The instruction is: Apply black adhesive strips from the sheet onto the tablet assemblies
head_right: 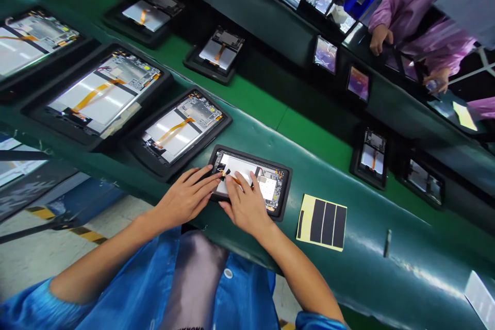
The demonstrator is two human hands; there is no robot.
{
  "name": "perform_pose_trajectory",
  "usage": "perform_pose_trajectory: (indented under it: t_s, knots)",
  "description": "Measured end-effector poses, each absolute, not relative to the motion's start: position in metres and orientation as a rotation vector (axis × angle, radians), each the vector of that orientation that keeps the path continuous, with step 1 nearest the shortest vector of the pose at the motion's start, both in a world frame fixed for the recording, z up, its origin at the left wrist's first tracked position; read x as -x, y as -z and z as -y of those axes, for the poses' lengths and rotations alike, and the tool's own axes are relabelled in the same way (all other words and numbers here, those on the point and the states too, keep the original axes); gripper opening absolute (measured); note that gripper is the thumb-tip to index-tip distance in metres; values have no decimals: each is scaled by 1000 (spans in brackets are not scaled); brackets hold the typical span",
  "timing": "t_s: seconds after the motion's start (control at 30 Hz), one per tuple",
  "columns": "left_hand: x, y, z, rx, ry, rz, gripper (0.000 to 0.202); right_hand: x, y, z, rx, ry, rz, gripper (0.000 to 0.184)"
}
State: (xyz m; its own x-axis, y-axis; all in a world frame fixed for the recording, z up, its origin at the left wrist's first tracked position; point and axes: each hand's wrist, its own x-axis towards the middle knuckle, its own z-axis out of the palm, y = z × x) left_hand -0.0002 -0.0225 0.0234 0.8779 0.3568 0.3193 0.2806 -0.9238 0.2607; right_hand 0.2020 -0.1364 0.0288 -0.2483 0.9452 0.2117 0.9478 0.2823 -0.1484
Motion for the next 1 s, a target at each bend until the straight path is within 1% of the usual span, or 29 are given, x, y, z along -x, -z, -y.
perform_pose_trajectory:
  t_s: [0.2,0.37,0.53,0.77,1.0]
  knots:
    - [-2,-20,31,-2740,-551,-552,44,-202,-31,133,1744,-19,2324,70]
    - [-5,-23,41,-2782,-518,-598,44,-202,-29,135,1762,-36,2323,72]
    - [-6,-22,44,-2838,-494,-635,42,-203,-29,134,1740,-16,2362,69]
    - [-5,-16,45,-2719,-663,-657,40,-203,-33,134,1794,-28,2350,71]
    - [-16,-15,36,-2431,-842,-897,39,-203,-35,134,1786,-49,2373,77]
